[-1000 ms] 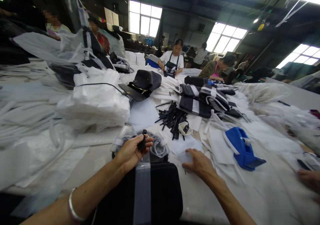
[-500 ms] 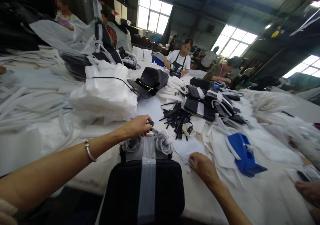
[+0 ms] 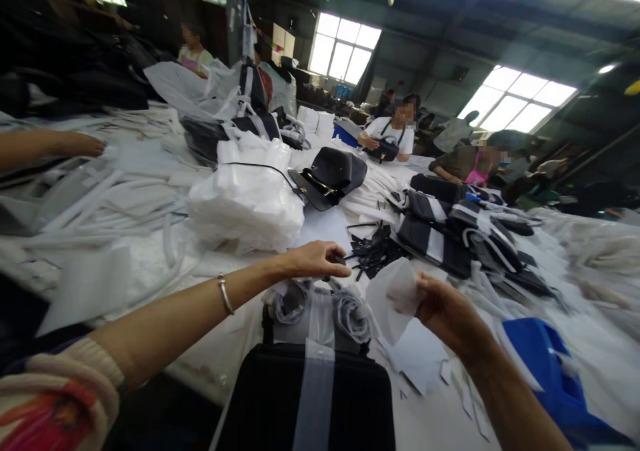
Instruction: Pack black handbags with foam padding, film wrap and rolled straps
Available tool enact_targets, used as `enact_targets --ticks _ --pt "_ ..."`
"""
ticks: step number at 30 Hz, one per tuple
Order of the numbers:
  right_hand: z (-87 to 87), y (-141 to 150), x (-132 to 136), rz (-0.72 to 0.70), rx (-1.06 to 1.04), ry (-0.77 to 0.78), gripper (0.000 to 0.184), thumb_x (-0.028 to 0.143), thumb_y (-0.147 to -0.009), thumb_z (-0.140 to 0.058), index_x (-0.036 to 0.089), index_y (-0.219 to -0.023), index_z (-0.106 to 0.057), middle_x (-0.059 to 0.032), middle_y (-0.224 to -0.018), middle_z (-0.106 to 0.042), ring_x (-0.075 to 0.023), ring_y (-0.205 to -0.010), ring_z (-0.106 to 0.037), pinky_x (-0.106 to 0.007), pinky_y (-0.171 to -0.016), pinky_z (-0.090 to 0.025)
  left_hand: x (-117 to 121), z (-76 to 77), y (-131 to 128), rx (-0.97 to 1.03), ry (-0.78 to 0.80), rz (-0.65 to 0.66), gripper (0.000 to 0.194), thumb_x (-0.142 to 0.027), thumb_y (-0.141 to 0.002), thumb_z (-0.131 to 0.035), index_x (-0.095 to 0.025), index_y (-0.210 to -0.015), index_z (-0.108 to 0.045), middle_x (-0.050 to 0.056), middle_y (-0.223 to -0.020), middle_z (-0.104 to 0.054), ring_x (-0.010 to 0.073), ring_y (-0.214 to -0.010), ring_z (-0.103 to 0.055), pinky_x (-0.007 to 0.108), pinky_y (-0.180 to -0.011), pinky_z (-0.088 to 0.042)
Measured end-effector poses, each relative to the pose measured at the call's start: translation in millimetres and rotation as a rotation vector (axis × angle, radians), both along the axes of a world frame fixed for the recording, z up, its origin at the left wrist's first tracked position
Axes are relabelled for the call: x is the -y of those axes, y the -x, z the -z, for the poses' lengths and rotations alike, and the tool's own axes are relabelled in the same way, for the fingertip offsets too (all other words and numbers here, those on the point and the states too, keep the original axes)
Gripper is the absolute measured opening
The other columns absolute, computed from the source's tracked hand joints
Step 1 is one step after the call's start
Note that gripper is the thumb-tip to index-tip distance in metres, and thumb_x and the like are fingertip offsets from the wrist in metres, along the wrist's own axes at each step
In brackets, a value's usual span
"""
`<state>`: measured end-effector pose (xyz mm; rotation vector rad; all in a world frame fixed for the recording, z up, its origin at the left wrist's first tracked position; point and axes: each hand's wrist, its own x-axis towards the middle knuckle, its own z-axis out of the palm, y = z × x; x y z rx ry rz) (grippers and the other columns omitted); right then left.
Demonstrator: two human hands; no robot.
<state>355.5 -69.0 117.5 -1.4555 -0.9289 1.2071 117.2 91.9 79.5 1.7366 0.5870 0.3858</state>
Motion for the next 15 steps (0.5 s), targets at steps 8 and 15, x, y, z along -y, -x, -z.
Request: enact_targets --ticks 8,15 --pt "8.6 68.6 -89.8 -0.155 0.145 0.209 0.024 0.032 -0.059 -0.072 0.019 -0.061 -0.052 0.0055 -0.05 -0.049 -0.009 -0.044 -0.043 -0.021 -0.043 -0.035 -12.9 3.8 2.0 0.071 0.242 -0.024 0.064 -0.065 -0.067 -0.072 -0.013 -0.104 -0.067 0.004 -0.08 -0.068 0.0155 -0.071 -0.064 0.023 -0.064 -0.048" --pt "13.6 71.2 -108.9 -0.113 0.059 0.145 0.031 0.043 -0.065 -0.077 0.019 -0.077 -0.061 0.0 -0.067 -0.066 -0.0149 -0.06 -0.062 -0.028 -0.061 -0.052 -19.0 15.3 3.4 0.129 0.376 -0.237 0.05 -0.029 -0.061 -0.081 -0.012 -0.105 -0.064 0.0 -0.065 -0.066 0.0131 -0.054 -0.058 0.022 -0.051 -0.043"
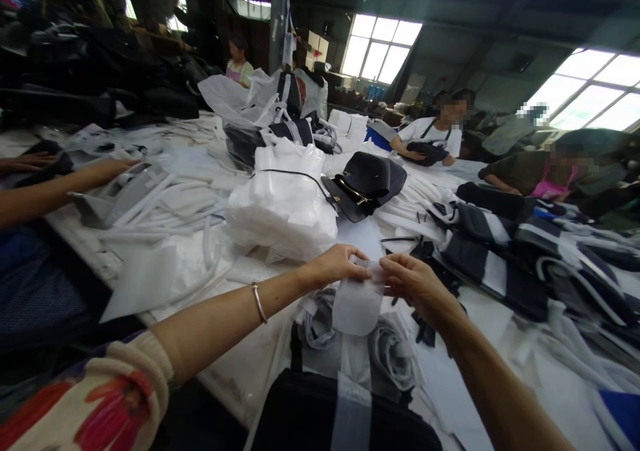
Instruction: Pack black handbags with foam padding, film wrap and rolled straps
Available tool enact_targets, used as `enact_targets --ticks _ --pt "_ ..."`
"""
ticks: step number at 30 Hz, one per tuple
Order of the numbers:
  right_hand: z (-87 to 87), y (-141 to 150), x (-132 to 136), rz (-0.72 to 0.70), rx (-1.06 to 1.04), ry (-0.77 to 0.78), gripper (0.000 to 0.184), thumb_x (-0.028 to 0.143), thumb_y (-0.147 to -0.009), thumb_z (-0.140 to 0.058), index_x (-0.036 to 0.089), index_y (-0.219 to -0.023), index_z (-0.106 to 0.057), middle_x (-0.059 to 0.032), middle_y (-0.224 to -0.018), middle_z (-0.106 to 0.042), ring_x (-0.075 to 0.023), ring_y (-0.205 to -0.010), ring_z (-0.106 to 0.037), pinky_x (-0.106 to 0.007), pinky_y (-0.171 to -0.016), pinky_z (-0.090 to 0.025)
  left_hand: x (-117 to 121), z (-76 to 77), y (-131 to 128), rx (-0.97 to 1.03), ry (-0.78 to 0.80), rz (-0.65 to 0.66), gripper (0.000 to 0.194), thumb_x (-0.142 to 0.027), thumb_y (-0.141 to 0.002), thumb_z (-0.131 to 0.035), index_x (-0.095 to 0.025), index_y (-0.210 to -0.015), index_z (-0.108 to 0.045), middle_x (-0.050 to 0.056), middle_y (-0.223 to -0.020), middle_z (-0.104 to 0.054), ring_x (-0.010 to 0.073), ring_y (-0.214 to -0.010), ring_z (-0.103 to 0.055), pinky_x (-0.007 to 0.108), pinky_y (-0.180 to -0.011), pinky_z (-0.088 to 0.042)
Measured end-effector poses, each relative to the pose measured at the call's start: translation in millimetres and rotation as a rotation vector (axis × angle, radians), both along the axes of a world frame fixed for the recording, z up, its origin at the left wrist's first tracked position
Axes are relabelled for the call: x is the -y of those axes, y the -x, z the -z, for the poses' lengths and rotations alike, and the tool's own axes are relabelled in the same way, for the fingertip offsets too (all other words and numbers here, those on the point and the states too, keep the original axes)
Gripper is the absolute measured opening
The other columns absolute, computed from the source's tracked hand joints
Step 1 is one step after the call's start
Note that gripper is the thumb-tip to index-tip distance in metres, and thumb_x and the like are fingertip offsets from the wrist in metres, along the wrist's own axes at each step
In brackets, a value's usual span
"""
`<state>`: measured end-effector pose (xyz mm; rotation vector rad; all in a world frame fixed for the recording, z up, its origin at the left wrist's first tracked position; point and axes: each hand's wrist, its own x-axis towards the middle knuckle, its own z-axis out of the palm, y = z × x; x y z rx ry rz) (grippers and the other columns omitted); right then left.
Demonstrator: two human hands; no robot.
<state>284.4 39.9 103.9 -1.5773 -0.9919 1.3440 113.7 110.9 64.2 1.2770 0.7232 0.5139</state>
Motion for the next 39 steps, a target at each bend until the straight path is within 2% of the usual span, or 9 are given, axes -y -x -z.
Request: enact_targets --ticks 5,10,13,21,24,27,31,35,39 --pt "15.7 4.4 9.6 -0.094 -0.26 0.074 0.043 0.04 -0.061 -0.087 0.014 -0.092 -0.071 -0.0077 -0.083 -0.073 -0.0183 -0.07 -0.067 -0.028 -0.065 -0.053 -6.7 3.5 -0.1 0.013 -0.055 0.001 0.045 -0.034 -0.06 -0.081 -0.012 -0.096 -0.065 -0.001 -0.061 -0.062 0.0098 -0.05 -0.054 0.019 -0.046 -0.04" --pt "17.5 -4.9 9.4 0.005 -0.165 0.048 0.037 0.036 -0.051 -0.091 0.015 -0.066 -0.064 0.0007 -0.058 -0.064 -0.0097 -0.048 -0.053 -0.02 -0.045 -0.042 -16.0 0.2 6.3 0.008 -0.065 0.126 0.038 -0.029 -0.062 -0.078 -0.012 -0.094 -0.065 0.0 -0.071 -0.064 0.0113 -0.053 -0.059 0.022 -0.05 -0.047" --pt "8.5 -29.1 6.4 0.042 -0.092 0.089 0.037 0.035 -0.052 -0.09 0.017 -0.068 -0.061 0.0002 -0.06 -0.064 -0.0115 -0.048 -0.054 -0.022 -0.045 -0.043 -22.9 -1.0 12.5 -0.078 -0.133 0.138 0.03 -0.026 -0.067 -0.073 -0.012 -0.092 -0.066 0.0 -0.066 -0.063 0.013 -0.053 -0.06 0.024 -0.051 -0.049" --pt "20.0 -68.8 -28.7 0.521 0.317 -0.315 0.039 0.04 -0.058 -0.082 0.019 -0.087 -0.065 -0.0039 -0.08 -0.069 -0.0219 -0.076 -0.063 -0.029 -0.063 -0.048 -33.7 4.6 1.7 -0.121 -0.368 0.019 0.013 -0.026 -0.074 -0.069 -0.014 -0.079 -0.07 0.002 -0.073 -0.066 0.0104 -0.064 -0.057 0.018 -0.055 -0.044" --pt "38.6 -41.9 -44.9 0.442 0.253 -0.354 0.038 0.041 -0.063 -0.079 0.019 -0.092 -0.07 -0.0035 -0.089 -0.071 -0.0212 -0.087 -0.062 -0.029 -0.073 -0.048 -36.3 4.4 -12.8 -0.104 -0.327 0.039 0.016 -0.027 -0.079 -0.065 -0.012 -0.08 -0.064 0.003 -0.072 -0.065 0.01 -0.056 -0.057 0.02 -0.051 -0.047" --pt "53.7 -7.4 -52.2 0.281 0.072 -0.295 0.038 0.046 -0.064 -0.076 0.016 -0.089 -0.071 -0.0035 -0.08 -0.072 -0.02 -0.075 -0.064 -0.031 -0.068 -0.05 -39.9 4.6 -23.3 -0.125 -0.35 0.005 0.008 -0.02 -0.079 -0.062 -0.012 -0.081 -0.059 0.001 -0.066 -0.063 0.0113 -0.055 -0.06 0.022 -0.054 -0.051" --pt "57.6 13.3 -42.9 0.124 -0.158 -0.173 0.038 0.045 -0.061 -0.079 0.015 -0.082 -0.07 -0.007 -0.075 -0.072 -0.0229 -0.07 -0.068 -0.034 -0.063 -0.055 -42.5 8.6 -25.2 -0.184 -0.479 -0.128 0.007 -0.021 -0.076 -0.065 -0.015 -0.078 -0.062 0.002 -0.076 -0.062 0.0154 -0.072 -0.062 0.028 -0.072 -0.053" --pt "54.1 9.7 -27.5 0.103 -0.27 -0.122 0.036 0.044 -0.066 -0.08 0.017 -0.089 -0.07 -0.006 -0.082 -0.074 -0.022 -0.072 -0.07 -0.034 -0.065 -0.057 -43.6 15.2 -23.8 -0.203 -0.638 -0.238 0.009 -0.021 -0.075 -0.067 -0.016 -0.082 -0.065 0.007 -0.104 -0.061 0.0219 -0.105 -0.057 0.032 -0.098 -0.044" --pt "57.3 12.5 -23.3 0.193 -0.332 -0.135 0.043 0.033 -0.059 -0.087 0.018 -0.096 -0.072 -0.0037 -0.081 -0.075 -0.0206 -0.07 -0.07 -0.033 -0.065 -0.058 -44.8 21.1 -25.1 -0.152 -0.601 -0.214 0.022 -0.025 -0.077 -0.068 -0.016 -0.096 -0.065 0.008 -0.117 -0.06 0.0228 -0.113 -0.055 0.032 -0.099 -0.043"
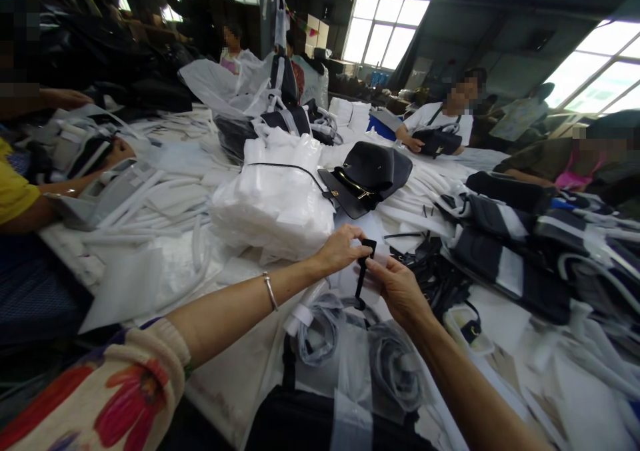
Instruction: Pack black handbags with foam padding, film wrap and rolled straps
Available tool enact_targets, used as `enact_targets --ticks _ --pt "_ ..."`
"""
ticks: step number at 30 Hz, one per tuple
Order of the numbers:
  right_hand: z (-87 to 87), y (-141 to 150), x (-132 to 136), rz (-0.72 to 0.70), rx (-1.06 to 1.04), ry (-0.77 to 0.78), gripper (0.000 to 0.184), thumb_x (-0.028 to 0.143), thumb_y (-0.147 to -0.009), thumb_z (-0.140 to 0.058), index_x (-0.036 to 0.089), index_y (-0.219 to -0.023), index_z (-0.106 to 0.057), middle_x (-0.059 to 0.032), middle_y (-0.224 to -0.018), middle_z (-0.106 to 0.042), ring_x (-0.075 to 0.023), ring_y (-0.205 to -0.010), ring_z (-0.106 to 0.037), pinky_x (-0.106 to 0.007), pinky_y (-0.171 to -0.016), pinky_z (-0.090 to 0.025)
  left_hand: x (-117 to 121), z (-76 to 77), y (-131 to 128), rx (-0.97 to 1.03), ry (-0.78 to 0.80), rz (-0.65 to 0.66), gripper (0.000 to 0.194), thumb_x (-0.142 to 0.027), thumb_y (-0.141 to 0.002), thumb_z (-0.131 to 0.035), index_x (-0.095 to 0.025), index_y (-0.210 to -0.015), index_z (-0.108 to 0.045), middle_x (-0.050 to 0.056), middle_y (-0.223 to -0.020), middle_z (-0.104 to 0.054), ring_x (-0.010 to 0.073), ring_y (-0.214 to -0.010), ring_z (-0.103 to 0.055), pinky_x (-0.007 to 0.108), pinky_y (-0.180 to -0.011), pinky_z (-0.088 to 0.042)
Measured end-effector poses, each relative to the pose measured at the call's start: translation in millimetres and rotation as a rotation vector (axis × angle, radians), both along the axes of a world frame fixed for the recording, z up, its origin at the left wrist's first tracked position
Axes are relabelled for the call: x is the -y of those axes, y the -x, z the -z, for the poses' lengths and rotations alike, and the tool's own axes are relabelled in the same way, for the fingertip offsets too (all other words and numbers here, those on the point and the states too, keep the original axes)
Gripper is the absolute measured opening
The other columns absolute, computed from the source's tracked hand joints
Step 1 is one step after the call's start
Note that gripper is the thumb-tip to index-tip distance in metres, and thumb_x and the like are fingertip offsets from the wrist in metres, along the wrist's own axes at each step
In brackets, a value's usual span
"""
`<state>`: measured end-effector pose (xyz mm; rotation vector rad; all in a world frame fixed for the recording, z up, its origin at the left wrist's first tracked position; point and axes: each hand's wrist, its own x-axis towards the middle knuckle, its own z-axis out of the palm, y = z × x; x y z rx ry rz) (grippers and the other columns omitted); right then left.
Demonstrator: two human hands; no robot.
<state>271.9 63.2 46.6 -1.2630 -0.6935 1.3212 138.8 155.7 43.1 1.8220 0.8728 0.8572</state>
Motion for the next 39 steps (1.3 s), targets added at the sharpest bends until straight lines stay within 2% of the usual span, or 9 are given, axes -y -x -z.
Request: enact_targets --ticks 3,5,11,18,22,27,30,35,39 --pt "4.3 3.9 -2.1 0.071 -0.004 -0.019 0.045 0.031 -0.054 -0.089 0.017 -0.093 -0.072 -0.0022 -0.077 -0.074 -0.0191 -0.066 -0.069 -0.031 -0.063 -0.057 0.5 4.8 2.8 0.054 0.186 -0.047 0.055 -0.035 -0.077 -0.071 -0.014 -0.124 -0.052 0.015 -0.129 -0.055 0.0242 -0.113 -0.057 0.03 -0.089 -0.047" --pt "6.3 4.0 -3.1 0.091 -0.008 -0.024 0.045 0.031 -0.053 -0.09 0.017 -0.092 -0.072 -0.0016 -0.076 -0.074 -0.0184 -0.066 -0.069 -0.029 -0.061 -0.057 1.4 8.8 7.1 0.025 0.33 -0.038 0.063 -0.04 -0.074 -0.074 -0.011 -0.124 -0.049 0.017 -0.121 -0.059 0.0225 -0.101 -0.062 0.027 -0.078 -0.05" --pt "8.3 -0.4 -4.0 0.107 -0.01 0.032 0.041 0.031 -0.053 -0.089 0.018 -0.088 -0.072 -0.0027 -0.077 -0.075 -0.0171 -0.061 -0.067 -0.027 -0.055 -0.055 2.7 14.7 12.6 0.01 0.463 0.174 0.015 -0.022 -0.072 -0.066 -0.014 -0.079 -0.056 -0.001 -0.065 -0.058 0.0089 -0.052 -0.053 0.018 -0.048 -0.042" --pt "10.6 -2.5 -10.1 0.134 0.028 0.077 0.042 0.033 -0.051 -0.088 0.017 -0.085 -0.072 -0.0048 -0.076 -0.074 -0.0181 -0.062 -0.067 -0.027 -0.054 -0.054 0.8 13.0 7.8 0.086 0.425 0.137 0.019 -0.034 -0.087 -0.049 -0.018 -0.077 -0.044 -0.005 -0.063 -0.051 0.0079 -0.048 -0.052 0.019 -0.047 -0.045" --pt "9.7 -3.0 -10.5 0.163 0.046 0.076 0.042 0.033 -0.049 -0.088 0.017 -0.084 -0.071 -0.0041 -0.076 -0.074 -0.0178 -0.06 -0.066 -0.029 -0.055 -0.055 4.6 12.5 16.1 -0.138 0.303 0.238 0.027 -0.039 -0.078 -0.064 -0.018 -0.085 -0.049 -0.003 -0.066 -0.059 0.0121 -0.053 -0.06 0.02 -0.047 -0.045" --pt "0.2 -0.2 -10.6 0.135 0.072 0.056 0.045 0.032 -0.046 -0.088 0.017 -0.085 -0.069 -0.0026 -0.071 -0.073 -0.0178 -0.059 -0.066 -0.03 -0.055 -0.056 10.9 -0.6 21.1 -0.583 0.061 0.355 0.028 -0.04 -0.087 -0.05 -0.017 -0.072 -0.057 0.002 -0.058 -0.061 0.0174 -0.055 -0.063 0.025 -0.055 -0.047" --pt "-4.2 -0.3 -11.7 0.12 0.088 0.055 0.046 0.032 -0.045 -0.088 0.016 -0.085 -0.068 -0.0026 -0.069 -0.072 -0.0173 -0.058 -0.065 -0.029 -0.054 -0.055 14.3 -7.3 19.9 -0.62 -0.035 0.326 0.041 -0.049 -0.091 -0.043 -0.016 -0.072 -0.059 0.008 -0.066 -0.066 0.0246 -0.07 -0.067 0.031 -0.065 -0.049" --pt "-3.0 -4.7 -13.0 0.132 0.104 0.08 0.049 0.031 -0.044 -0.087 0.017 -0.086 -0.068 -0.0011 -0.069 -0.072 -0.016 -0.056 -0.064 -0.029 -0.053 -0.055 23.0 -11.4 17.9 -0.661 -0.291 0.077 0.035 -0.044 -0.087 -0.057 -0.017 -0.109 -0.055 0.01 -0.096 -0.069 0.0266 -0.09 -0.067 0.031 -0.075 -0.049" --pt "-0.6 -6.3 -13.2 0.125 0.102 0.072 0.046 0.03 -0.046 -0.087 0.017 -0.086 -0.068 -0.0002 -0.068 -0.071 -0.0164 -0.057 -0.064 -0.03 -0.056 -0.055 27.3 -17.5 19.2 -0.656 -0.348 0.153 0.026 -0.042 -0.092 -0.048 -0.018 -0.095 -0.061 0.008 -0.087 -0.07 0.0254 -0.085 -0.067 0.03 -0.074 -0.048"
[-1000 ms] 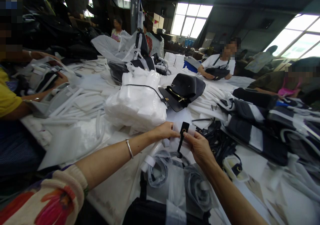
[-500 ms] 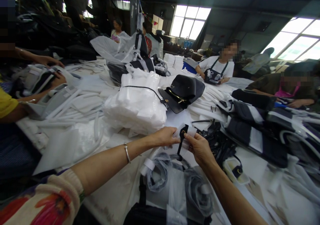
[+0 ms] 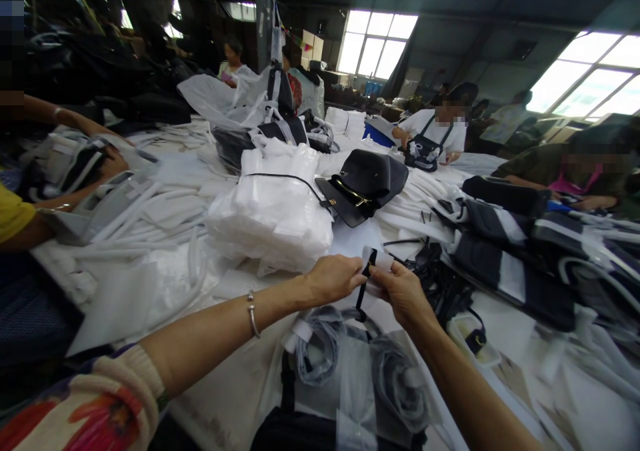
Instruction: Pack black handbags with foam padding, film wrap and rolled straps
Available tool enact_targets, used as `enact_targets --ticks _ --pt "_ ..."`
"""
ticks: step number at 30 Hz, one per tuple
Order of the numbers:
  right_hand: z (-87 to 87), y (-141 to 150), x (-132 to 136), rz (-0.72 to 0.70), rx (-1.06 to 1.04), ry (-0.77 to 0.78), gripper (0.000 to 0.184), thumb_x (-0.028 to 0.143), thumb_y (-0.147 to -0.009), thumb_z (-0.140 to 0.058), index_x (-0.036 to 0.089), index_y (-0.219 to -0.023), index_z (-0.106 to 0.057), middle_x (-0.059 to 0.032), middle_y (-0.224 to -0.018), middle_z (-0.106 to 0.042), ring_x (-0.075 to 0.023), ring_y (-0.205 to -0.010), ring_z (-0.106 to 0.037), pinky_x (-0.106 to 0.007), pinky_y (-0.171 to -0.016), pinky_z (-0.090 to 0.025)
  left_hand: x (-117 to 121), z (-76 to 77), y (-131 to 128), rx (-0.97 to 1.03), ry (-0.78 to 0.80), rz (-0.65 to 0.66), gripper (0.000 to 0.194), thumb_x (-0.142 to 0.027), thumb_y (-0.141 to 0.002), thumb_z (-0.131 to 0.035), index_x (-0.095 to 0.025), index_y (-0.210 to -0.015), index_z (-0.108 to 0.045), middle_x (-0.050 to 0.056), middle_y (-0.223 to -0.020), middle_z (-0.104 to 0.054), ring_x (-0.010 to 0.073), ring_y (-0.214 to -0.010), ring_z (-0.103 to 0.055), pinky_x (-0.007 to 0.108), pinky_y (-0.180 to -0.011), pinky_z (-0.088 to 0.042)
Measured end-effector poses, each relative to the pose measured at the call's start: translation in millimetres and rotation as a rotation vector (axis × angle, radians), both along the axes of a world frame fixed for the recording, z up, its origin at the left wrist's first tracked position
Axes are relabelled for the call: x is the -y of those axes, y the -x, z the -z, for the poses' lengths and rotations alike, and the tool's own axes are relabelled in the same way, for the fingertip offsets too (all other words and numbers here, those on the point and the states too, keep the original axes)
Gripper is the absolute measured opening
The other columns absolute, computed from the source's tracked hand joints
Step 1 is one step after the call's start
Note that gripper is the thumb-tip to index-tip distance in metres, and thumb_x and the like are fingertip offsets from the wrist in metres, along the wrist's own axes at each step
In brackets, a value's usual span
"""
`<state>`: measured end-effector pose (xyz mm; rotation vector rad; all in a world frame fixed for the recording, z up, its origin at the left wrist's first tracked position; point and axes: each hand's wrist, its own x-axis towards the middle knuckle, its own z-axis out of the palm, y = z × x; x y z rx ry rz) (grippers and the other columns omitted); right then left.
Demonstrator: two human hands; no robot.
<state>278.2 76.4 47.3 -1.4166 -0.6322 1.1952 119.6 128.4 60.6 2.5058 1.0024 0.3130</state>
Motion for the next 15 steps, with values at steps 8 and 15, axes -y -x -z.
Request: enact_targets --ticks 8,15 --pt "-1.1 -3.6 5.2 -0.065 -0.039 -0.028 0.046 0.035 -0.048 -0.09 0.016 -0.086 -0.073 -0.0037 -0.077 -0.074 -0.0171 -0.064 -0.066 -0.029 -0.06 -0.054 -11.2 9.7 -2.3 0.384 0.541 -0.061 0.02 -0.033 -0.089 -0.045 -0.016 -0.094 -0.055 -0.002 -0.069 -0.06 0.0119 -0.056 -0.06 0.021 -0.055 -0.047" --pt "1.4 -3.3 7.3 -0.075 -0.042 -0.063 0.046 0.037 -0.049 -0.092 0.018 -0.088 -0.076 -0.0035 -0.082 -0.074 -0.0172 -0.071 -0.066 -0.029 -0.067 -0.053 -18.9 25.2 -2.9 0.244 0.75 0.153 0.026 -0.037 -0.074 -0.063 -0.016 -0.09 -0.062 0.0 -0.078 -0.064 0.0133 -0.066 -0.062 0.02 -0.053 -0.046"
